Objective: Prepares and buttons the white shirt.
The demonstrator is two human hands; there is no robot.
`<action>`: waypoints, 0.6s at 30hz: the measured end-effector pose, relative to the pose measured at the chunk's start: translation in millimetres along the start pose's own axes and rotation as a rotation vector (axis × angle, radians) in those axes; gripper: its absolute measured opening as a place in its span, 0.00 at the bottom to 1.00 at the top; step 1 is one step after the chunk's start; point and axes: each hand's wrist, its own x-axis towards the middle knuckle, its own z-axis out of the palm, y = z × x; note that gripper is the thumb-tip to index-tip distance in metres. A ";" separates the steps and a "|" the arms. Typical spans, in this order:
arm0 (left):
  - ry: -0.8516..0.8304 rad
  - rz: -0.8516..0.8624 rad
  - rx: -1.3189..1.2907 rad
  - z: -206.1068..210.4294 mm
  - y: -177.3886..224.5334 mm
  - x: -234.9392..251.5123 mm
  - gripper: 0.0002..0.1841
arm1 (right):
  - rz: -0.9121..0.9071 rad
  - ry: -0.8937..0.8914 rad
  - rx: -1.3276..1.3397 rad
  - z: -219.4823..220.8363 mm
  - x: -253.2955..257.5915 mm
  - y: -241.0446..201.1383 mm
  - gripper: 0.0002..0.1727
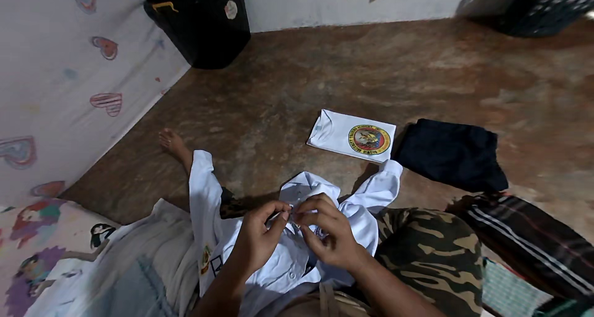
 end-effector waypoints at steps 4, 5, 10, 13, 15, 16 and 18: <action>-0.064 0.085 -0.009 -5.0 -1.1 -2.0 0.09 | 0.196 -0.213 0.142 -21.1 15.1 -0.4 0.25; -0.072 0.100 -0.013 -5.2 -0.5 -2.6 0.09 | 0.243 -0.286 0.202 -25.5 17.2 0.8 0.26; -0.084 0.116 -0.054 -3.5 4.7 -4.9 0.09 | 0.434 -0.387 0.423 -32.8 17.8 -1.0 0.14; -0.073 0.147 -0.025 -2.3 5.0 -6.7 0.08 | 0.515 -0.337 0.458 -33.3 15.1 -1.5 0.08; -0.064 0.206 0.023 -1.6 3.1 -7.6 0.09 | 0.538 -0.307 0.478 -33.4 14.4 -3.1 0.07; -0.063 0.233 0.037 -1.7 2.7 -8.0 0.10 | 0.546 -0.289 0.486 -33.3 14.1 -4.4 0.06; -0.073 0.265 0.067 -1.9 3.5 -9.2 0.15 | 0.548 -0.248 0.499 -32.6 13.5 -7.0 0.05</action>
